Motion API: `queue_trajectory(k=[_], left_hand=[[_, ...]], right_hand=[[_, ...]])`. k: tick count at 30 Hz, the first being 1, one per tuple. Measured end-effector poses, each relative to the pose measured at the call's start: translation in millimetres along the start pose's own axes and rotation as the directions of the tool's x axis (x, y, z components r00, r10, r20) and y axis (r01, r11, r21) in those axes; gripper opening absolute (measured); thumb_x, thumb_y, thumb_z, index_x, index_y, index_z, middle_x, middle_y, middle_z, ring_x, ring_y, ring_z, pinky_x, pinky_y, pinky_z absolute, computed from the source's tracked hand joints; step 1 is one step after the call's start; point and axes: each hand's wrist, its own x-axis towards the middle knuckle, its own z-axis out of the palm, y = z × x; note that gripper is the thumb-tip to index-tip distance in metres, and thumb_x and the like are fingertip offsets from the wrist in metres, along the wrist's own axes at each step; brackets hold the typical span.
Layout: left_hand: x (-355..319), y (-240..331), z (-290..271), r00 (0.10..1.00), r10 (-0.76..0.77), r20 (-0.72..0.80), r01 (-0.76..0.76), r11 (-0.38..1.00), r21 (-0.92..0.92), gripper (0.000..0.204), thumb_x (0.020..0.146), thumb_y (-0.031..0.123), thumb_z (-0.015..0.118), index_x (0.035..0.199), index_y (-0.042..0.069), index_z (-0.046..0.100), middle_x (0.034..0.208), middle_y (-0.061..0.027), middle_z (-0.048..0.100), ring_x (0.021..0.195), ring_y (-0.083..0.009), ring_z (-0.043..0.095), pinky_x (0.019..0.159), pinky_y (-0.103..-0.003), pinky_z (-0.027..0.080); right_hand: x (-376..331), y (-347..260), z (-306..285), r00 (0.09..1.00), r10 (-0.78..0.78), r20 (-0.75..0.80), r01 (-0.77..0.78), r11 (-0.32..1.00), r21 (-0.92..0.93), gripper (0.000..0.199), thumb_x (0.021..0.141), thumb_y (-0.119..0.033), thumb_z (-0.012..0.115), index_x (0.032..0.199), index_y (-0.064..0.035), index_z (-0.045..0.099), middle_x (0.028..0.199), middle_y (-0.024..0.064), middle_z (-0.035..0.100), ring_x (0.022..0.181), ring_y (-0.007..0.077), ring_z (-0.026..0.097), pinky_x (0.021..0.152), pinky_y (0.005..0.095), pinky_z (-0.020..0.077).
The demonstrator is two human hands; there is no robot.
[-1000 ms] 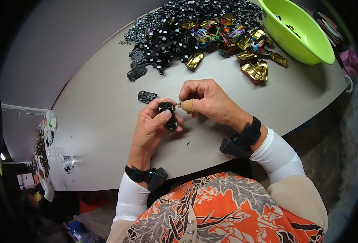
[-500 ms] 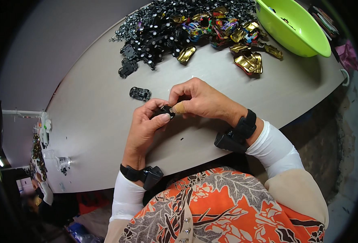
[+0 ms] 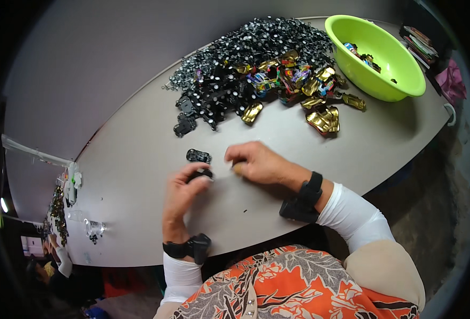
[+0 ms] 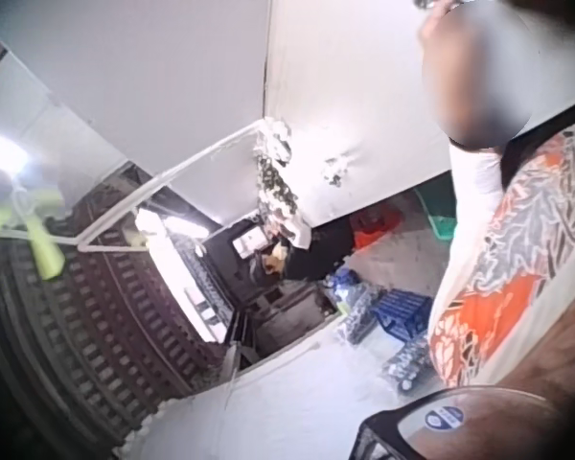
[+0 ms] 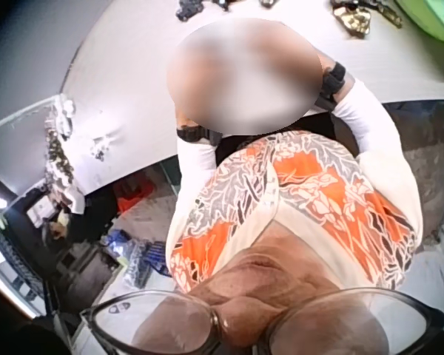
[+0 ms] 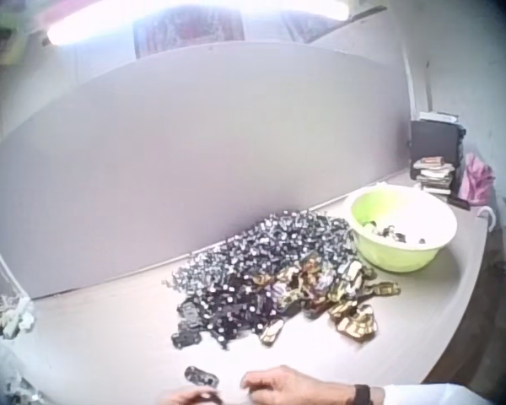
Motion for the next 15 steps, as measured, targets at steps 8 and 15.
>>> queue_trajectory(k=[8, 15], left_hand=[[16.3, -48.9, -80.2, 0.810, 0.326, -0.488, 0.109, 0.733, 0.671, 0.025, 0.068, 0.001, 0.059, 0.092, -0.003, 0.062, 0.084, -0.0146, 0.061, 0.081, -0.0284, 0.056, 0.072, -0.038, 0.044], [26.4, -47.7, -15.0, 0.848, 0.528, 0.042, -0.306, 0.423, 0.853, 0.026, 0.063, -0.002, 0.056, 0.088, 0.006, 0.061, 0.098, -0.0155, 0.055, 0.106, -0.0337, 0.048, 0.091, -0.045, 0.036]], right_hand=[[40.2, 2.6, -32.3, 0.853, -0.500, -0.148, 0.236, 0.624, -0.745, 0.021, 0.065, 0.008, 0.047, 0.085, 0.0013, 0.051, 0.086, 0.0183, 0.050, 0.081, 0.0387, 0.051, 0.068, 0.0422, 0.0423], [30.9, 18.8, -22.8, 0.863, -0.481, -0.154, 0.320, 0.757, -0.570, 0.010, 0.076, 0.004, 0.053, 0.085, 0.0006, 0.052, 0.076, 0.0090, 0.051, 0.063, 0.0220, 0.051, 0.056, 0.0295, 0.0406]])
